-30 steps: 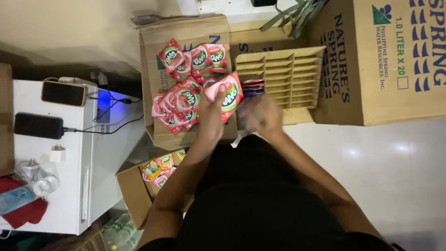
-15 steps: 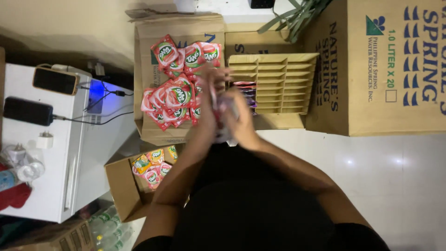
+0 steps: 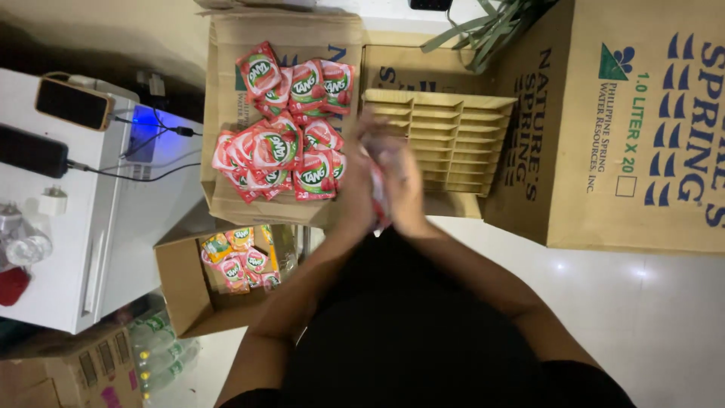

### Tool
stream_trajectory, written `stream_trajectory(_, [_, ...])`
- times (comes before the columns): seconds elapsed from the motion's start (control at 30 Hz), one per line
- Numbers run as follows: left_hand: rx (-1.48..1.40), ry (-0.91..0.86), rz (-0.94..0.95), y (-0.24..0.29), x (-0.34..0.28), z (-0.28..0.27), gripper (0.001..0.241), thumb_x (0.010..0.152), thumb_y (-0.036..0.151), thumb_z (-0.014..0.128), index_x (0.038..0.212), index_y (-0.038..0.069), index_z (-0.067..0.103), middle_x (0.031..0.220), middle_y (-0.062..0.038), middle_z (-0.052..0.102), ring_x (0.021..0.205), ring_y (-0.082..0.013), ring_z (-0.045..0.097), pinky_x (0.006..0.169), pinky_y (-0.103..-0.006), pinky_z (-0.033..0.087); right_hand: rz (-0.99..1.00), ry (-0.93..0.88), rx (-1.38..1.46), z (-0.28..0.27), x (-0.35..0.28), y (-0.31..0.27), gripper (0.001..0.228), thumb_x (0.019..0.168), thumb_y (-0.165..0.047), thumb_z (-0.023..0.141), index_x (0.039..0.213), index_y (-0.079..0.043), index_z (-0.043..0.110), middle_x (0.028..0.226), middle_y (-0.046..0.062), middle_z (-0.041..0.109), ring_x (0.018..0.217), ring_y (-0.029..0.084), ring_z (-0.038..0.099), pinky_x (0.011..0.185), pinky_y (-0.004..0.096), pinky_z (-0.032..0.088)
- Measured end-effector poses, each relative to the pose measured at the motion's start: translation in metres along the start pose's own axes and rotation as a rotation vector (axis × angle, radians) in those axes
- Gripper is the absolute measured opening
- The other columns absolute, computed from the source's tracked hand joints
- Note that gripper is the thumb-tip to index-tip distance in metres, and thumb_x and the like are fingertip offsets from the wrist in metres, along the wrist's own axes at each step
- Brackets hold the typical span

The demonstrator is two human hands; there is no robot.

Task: Removing juice powder sachets from a cardboard box, wiping them with a cloth, and organizing them into a display rack.

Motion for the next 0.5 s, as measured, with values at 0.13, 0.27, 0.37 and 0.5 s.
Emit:
stream_trajectory(0.13, [0.293,-0.081,0.089,0.005,-0.014,0.017,0.075,0.111,0.056,0.027,0.157,-0.003,0.019,0.154,-0.018,0.039,0.145,-0.0280,0.040,0.121,-0.0401,0.031,0.261,0.115,0.171,-0.019,0.008,-0.012,0.044,0.107,-0.024,0.055,0.143,0.002,0.051,0.132,0.013,0.061,0.119,0.024,0.056,0.094,0.039,0.047])
stream_trajectory(0.27, [0.293,0.028,0.108,0.022,0.011,0.008,0.056,0.115,0.045,0.028,0.150,0.002,0.039,0.144,-0.012,0.052,0.140,-0.0237,0.050,0.123,-0.0374,0.037,-0.011,-0.127,0.059,-0.041,-0.011,0.030,0.053,0.107,-0.024,0.059,0.152,-0.005,0.037,0.150,0.008,0.052,0.142,0.023,0.050,0.122,0.036,0.038])
stream_trajectory(0.37, [0.328,0.239,-0.074,0.001,0.019,-0.011,0.038,0.116,0.027,0.044,0.144,0.002,0.045,0.132,-0.013,0.056,0.126,-0.0222,0.055,0.114,-0.0351,0.045,0.016,-0.367,-0.021,-0.056,-0.011,0.031,0.078,0.092,-0.013,0.077,0.153,-0.002,0.029,0.148,0.007,0.046,0.138,0.021,0.044,0.117,0.035,0.034])
stream_trajectory(0.5, [0.244,-0.207,-0.051,0.012,0.049,-0.029,0.031,0.102,0.014,0.071,0.130,0.003,0.061,0.120,-0.010,0.064,0.111,-0.0198,0.061,0.098,-0.0322,0.050,0.333,-0.312,-0.004,-0.095,0.003,0.028,0.063,0.093,-0.005,0.078,0.149,-0.002,0.049,0.134,0.007,0.063,0.122,0.015,0.061,0.109,0.033,0.049])
Point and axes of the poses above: each hand's wrist, its own x-axis towards the middle knuckle, its own z-axis out of the palm, y = z × x, the point moved 2 cm from there along x, towards the middle knuckle
